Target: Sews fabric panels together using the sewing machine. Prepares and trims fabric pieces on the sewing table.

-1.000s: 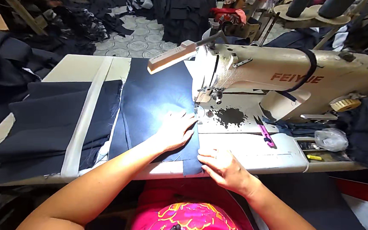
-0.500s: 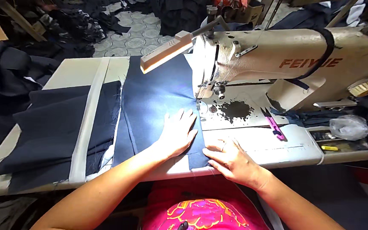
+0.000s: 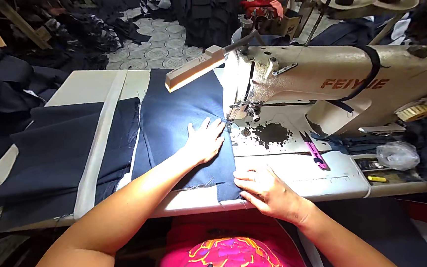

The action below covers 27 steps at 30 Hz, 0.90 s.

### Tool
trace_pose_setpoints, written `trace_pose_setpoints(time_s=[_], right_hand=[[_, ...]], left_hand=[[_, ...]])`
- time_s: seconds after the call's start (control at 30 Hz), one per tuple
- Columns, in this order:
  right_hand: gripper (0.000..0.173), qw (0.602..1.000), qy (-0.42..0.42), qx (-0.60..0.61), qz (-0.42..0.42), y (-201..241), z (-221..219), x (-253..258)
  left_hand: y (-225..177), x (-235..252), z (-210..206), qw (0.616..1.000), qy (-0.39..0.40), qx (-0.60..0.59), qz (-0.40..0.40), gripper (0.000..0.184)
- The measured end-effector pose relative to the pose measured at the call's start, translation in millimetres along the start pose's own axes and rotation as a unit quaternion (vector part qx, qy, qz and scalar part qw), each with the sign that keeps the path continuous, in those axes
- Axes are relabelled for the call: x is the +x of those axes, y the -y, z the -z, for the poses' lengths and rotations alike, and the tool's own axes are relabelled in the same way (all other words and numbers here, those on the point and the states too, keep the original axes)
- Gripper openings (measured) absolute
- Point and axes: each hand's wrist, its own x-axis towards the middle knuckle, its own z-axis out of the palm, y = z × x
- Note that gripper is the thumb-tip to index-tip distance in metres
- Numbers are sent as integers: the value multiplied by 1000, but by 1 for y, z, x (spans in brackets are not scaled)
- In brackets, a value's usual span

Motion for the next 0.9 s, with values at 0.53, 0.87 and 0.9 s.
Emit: trace_pose_setpoints(time_s=[0.53, 0.87, 0.9], right_hand=[[31, 1000, 1, -6, -2, 1, 1, 3], [32, 1000, -6, -21, -5, -13, -2, 20], [32, 1000, -5, -22, -5, -13, -2, 20]], left_hand=[[5, 5, 0, 1000, -8, -3, -5, 52], [20, 28, 6, 1000, -17, 9, -23, 52], [20, 29, 6, 1000, -15, 9, -22, 52]])
